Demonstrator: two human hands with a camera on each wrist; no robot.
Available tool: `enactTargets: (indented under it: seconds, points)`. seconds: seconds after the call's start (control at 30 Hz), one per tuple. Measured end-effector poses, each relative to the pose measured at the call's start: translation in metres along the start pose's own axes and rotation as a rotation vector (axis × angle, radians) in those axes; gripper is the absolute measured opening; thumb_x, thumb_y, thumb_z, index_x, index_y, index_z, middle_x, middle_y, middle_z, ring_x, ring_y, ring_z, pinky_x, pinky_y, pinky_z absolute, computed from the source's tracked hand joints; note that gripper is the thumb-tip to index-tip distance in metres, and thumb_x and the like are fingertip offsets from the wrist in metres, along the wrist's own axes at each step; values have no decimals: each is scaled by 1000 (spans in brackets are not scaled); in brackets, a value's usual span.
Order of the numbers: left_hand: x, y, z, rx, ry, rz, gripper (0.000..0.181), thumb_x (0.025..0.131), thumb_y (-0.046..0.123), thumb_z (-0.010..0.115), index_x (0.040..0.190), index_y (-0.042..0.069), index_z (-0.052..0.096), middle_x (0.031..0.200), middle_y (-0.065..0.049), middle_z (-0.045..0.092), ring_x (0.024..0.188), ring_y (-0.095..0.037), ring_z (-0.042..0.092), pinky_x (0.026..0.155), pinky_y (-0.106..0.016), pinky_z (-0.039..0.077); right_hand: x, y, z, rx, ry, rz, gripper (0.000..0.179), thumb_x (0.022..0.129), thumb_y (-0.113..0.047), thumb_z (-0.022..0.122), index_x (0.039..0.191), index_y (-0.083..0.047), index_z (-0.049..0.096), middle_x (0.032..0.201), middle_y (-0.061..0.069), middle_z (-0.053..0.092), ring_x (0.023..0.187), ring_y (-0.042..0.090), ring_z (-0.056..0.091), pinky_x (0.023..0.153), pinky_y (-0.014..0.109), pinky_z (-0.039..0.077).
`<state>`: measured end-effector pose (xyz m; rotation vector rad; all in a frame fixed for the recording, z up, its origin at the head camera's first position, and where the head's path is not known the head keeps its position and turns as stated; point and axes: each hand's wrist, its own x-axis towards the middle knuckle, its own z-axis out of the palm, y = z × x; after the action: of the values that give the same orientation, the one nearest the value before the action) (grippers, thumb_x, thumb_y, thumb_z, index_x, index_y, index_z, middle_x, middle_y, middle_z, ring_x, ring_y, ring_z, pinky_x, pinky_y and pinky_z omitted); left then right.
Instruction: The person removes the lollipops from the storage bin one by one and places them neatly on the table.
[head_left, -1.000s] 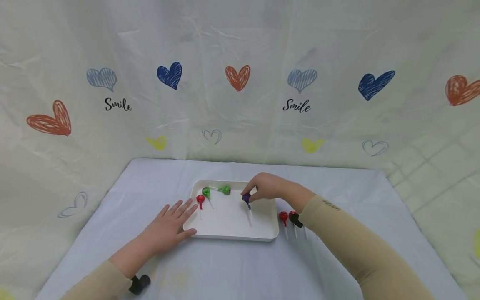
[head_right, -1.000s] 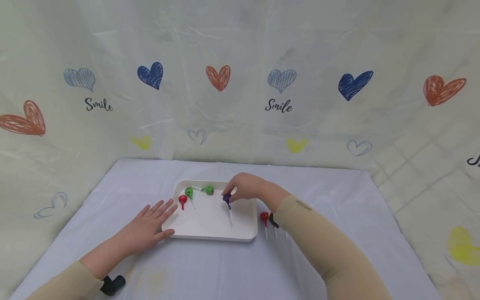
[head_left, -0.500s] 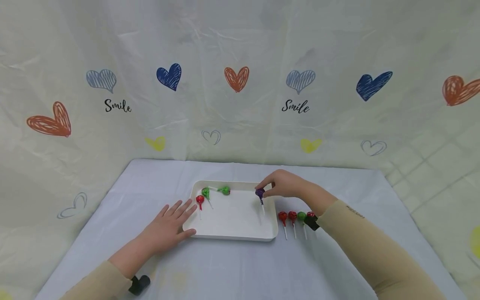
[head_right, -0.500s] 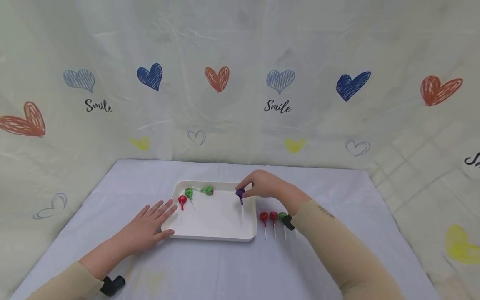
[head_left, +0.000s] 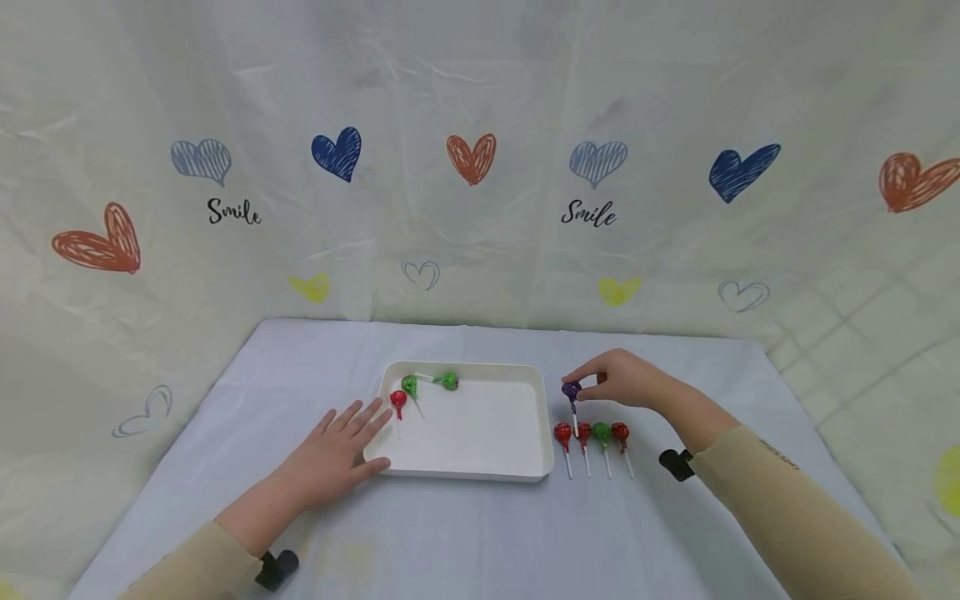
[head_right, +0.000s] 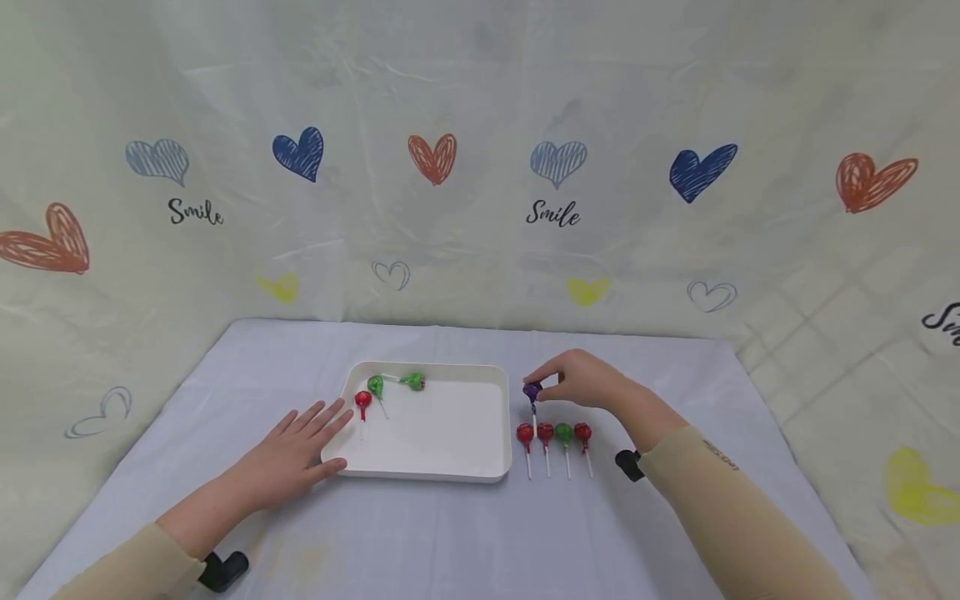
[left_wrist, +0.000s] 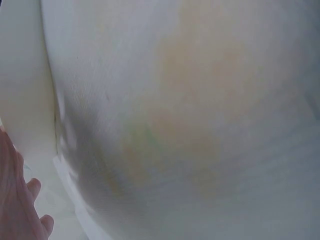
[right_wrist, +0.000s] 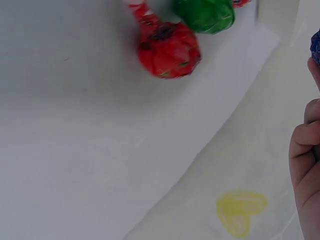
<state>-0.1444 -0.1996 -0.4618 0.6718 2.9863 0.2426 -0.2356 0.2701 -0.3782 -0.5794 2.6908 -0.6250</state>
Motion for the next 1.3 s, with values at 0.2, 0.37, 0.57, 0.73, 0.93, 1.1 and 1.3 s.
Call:
enactTargets:
  seconds: [0.2, 0.37, 0.57, 0.73, 0.93, 1.1, 1.3]
  points:
    - [-1, 0, -2, 2, -5, 6, 81, 94, 66, 49, 158, 22, 27, 165, -3, 21, 149, -35, 20, 117, -62, 14, -22, 27, -3, 4, 15, 56, 33, 88, -29, 77, 120, -23, 74, 90, 1, 70, 70, 17, 49, 59, 30, 43]
    - [-2, 2, -6, 14, -2, 13, 81, 94, 67, 46, 158, 22, 26, 165, -2, 20, 149, -36, 20, 117, -62, 14, -39, 45, -7, 10, 32, 82, 32, 88, -28, 76, 120, -22, 75, 83, 2, 64, 72, 18, 48, 59, 29, 44]
    - [-5, 7, -9, -15, -28, 22, 80, 95, 63, 50, 158, 19, 28, 164, -5, 21, 148, -38, 20, 116, -63, 14, -60, 61, -5, 9, 8, 109, 32, 88, -26, 76, 120, -21, 74, 84, 4, 63, 70, 17, 47, 56, 27, 43]
    - [-4, 7, -10, -6, -19, 12, 80, 95, 63, 50, 158, 20, 27, 165, -4, 20, 149, -37, 19, 117, -62, 14, -69, 72, -1, 4, 17, 123, 31, 88, -22, 77, 119, -19, 75, 92, -2, 66, 73, 18, 47, 57, 27, 44]
    - [-2, 5, -8, 5, -29, 6, 80, 94, 64, 50, 159, 23, 26, 165, -2, 19, 150, -36, 18, 117, -62, 13, -71, 81, 7, 25, 2, 155, 31, 86, -23, 78, 116, -18, 76, 107, 1, 69, 81, 19, 50, 63, 31, 48]
    - [-2, 5, -7, 1, -23, 9, 79, 95, 62, 52, 158, 22, 27, 165, -2, 20, 149, -36, 19, 117, -62, 14, -70, 90, 14, 20, -9, 150, 28, 86, -21, 78, 113, -20, 77, 113, 4, 70, 84, 19, 51, 66, 32, 48]
    - [-2, 5, -7, 7, -16, 10, 79, 95, 62, 51, 159, 22, 26, 165, -2, 20, 149, -36, 19, 117, -62, 14, -67, 96, 21, 30, -15, 128, 27, 87, -19, 77, 114, -19, 76, 113, 3, 70, 82, 18, 51, 66, 30, 47]
